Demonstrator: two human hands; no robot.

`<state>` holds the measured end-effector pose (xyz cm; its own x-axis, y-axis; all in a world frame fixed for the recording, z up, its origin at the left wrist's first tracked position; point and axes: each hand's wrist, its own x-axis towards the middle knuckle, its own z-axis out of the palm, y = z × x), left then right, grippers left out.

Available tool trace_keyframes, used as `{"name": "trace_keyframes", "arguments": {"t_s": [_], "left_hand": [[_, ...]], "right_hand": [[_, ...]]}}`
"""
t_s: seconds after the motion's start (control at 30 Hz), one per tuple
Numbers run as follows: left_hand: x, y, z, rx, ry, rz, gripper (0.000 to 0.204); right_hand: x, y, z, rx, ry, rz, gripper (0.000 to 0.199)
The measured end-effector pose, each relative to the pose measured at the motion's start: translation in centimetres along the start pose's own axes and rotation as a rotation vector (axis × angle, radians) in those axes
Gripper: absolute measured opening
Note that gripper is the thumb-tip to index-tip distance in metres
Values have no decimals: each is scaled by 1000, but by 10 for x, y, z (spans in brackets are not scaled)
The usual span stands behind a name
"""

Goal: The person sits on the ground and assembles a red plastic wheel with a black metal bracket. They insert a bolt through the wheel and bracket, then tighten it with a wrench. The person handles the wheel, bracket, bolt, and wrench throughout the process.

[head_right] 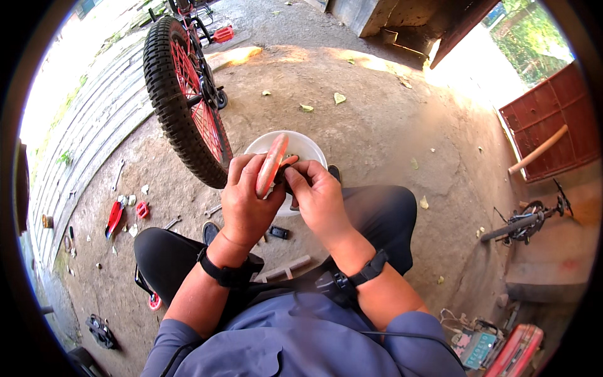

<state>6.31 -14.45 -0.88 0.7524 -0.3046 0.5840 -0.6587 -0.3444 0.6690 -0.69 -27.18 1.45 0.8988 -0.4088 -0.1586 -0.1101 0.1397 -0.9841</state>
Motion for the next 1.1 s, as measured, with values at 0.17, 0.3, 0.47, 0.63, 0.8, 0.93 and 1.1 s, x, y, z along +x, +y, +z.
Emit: {"name": "trace_keyframes", "arguments": {"t_s": [0.17,0.3,0.47,0.63,0.8,0.93,1.1], "left_hand": [[1,1,-1,-24,9,12,54],[2,0,0,4,8,32,53],[1,2,0,-21,-1,-2,54],[0,-1,1,6,-8,32,55],[-1,-1,1,14,-13,32,56],[0,1,0,13,-33,28,56],[-1,-1,1,3,-16,15,59]], "right_hand": [[-1,-1,0,-19,0,5,16],[1,0,-4,-61,-47,-7,17],[1,3,0,-50,13,-22,15],[-1,3,-1,-22,-3,-49,15],[2,-4,-7,-155,-62,-2,15],[-1,3,-1,-117,13,-105,15],[1,4,-3,-151,-35,-112,14]]}}
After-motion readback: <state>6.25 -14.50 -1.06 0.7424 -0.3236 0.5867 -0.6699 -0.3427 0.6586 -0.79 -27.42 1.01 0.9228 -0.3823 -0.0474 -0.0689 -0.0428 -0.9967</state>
